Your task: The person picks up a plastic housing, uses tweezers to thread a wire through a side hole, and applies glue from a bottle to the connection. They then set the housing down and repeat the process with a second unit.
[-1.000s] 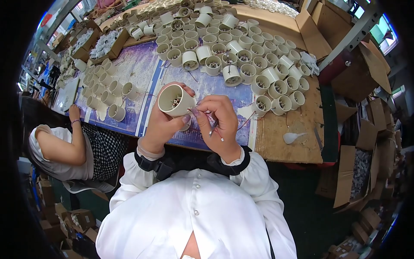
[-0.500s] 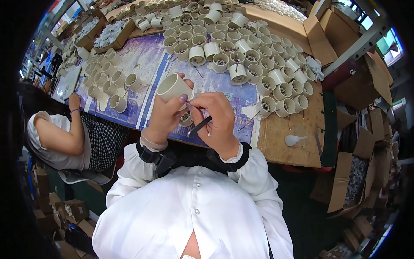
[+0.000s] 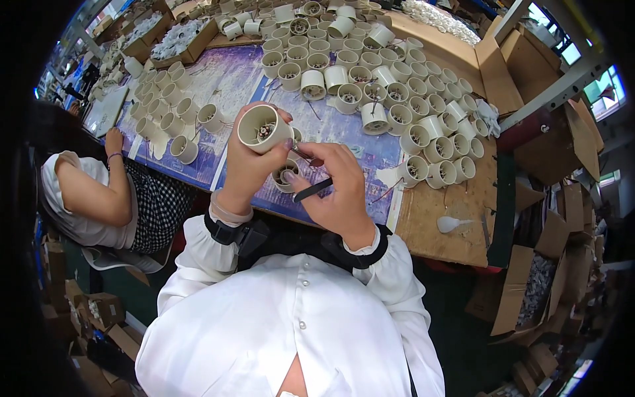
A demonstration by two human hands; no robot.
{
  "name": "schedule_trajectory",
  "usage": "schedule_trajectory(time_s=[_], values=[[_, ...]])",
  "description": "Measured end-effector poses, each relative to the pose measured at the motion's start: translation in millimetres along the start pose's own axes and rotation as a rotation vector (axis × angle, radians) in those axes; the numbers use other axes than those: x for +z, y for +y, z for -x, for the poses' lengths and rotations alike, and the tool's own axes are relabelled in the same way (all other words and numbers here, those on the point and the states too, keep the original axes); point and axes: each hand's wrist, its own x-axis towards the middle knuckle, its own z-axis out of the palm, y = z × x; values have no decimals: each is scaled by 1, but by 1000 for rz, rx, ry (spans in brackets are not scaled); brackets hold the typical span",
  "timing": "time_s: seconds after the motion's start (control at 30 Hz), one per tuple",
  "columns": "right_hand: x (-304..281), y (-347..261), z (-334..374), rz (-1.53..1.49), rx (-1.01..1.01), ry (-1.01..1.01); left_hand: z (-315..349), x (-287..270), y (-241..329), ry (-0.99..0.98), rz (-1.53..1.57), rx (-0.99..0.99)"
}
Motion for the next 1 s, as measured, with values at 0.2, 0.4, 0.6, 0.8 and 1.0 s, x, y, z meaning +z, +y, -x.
schedule_trajectory(time_s=[0.2,0.4,0.6,0.8,1.0], values=[[7,13,4,82,-35,79,2,5,4,-13,-78,63],[4,13,3,279,-246,93,6,9,1,84,68,-72],[-9,9,10,-128,252,-46,1,0,4,45,-254,177],[-23,35,19,-481,523,71,3,-8,2,1,-356,165],[-25,52,50,-435,590,47,4,-9,-2,-32,-454,173]])
